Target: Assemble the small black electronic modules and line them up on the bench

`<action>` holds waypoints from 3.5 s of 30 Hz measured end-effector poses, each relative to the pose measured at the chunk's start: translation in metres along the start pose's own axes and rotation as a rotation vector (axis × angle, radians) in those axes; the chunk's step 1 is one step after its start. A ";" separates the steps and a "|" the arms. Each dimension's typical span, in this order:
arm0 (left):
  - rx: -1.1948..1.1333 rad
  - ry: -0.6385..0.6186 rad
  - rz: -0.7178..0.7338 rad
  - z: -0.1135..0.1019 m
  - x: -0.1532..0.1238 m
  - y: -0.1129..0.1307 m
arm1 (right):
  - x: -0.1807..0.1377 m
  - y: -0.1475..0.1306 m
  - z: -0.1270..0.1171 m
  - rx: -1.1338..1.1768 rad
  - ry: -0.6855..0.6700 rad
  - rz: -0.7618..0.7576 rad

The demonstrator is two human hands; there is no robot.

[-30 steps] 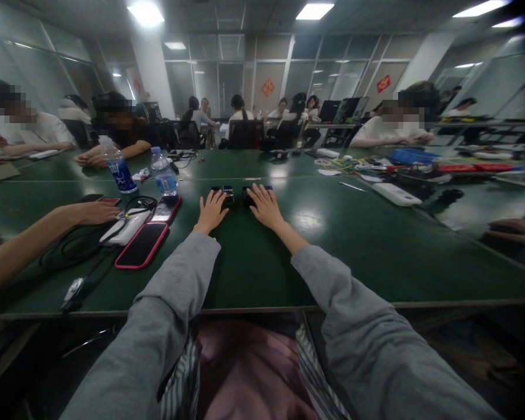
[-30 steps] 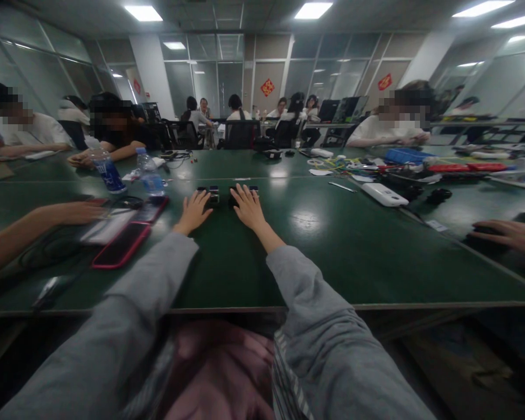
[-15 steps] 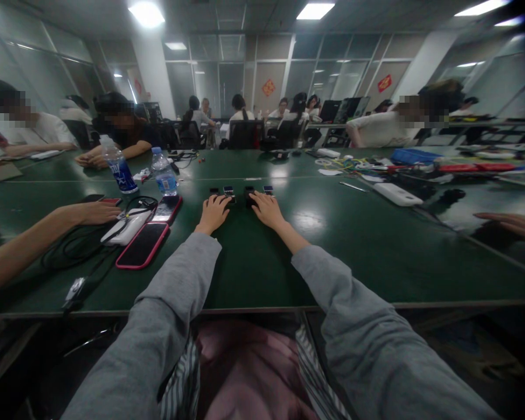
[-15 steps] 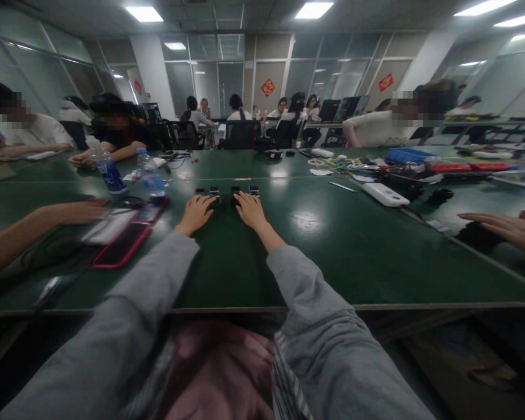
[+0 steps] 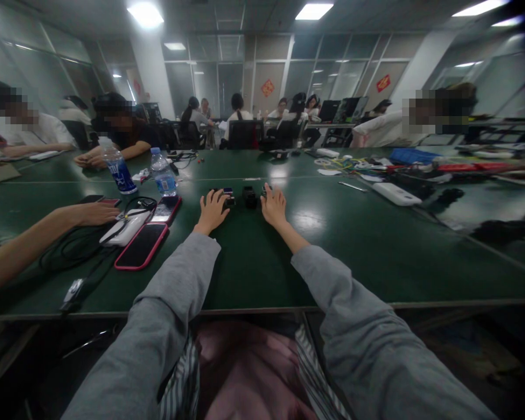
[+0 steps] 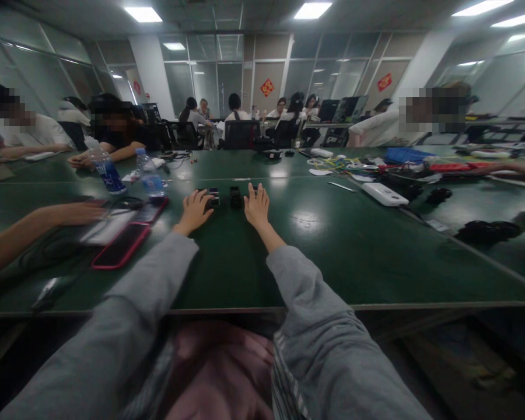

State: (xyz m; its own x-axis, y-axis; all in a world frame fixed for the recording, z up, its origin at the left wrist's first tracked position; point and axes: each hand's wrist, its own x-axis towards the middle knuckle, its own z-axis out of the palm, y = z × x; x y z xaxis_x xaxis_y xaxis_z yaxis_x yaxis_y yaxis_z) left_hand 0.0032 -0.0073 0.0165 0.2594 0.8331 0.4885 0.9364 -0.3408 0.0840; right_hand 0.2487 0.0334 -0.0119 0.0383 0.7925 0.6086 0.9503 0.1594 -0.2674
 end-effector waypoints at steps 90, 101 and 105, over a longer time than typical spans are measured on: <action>-0.059 0.003 -0.025 0.020 0.013 -0.005 | 0.000 -0.007 -0.008 0.019 -0.229 -0.316; -0.047 0.010 -0.012 0.026 0.018 -0.006 | 0.003 -0.002 -0.003 0.035 -0.195 -0.327; -0.046 0.007 -0.013 0.026 0.019 -0.006 | 0.004 -0.001 -0.003 0.029 -0.201 -0.331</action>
State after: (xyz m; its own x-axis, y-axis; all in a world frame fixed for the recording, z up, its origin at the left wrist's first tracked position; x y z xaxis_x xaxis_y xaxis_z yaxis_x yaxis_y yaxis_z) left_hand 0.0087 0.0217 0.0022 0.2458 0.8346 0.4929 0.9277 -0.3499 0.1300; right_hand 0.2492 0.0343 -0.0071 -0.3330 0.7946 0.5076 0.8919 0.4401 -0.1037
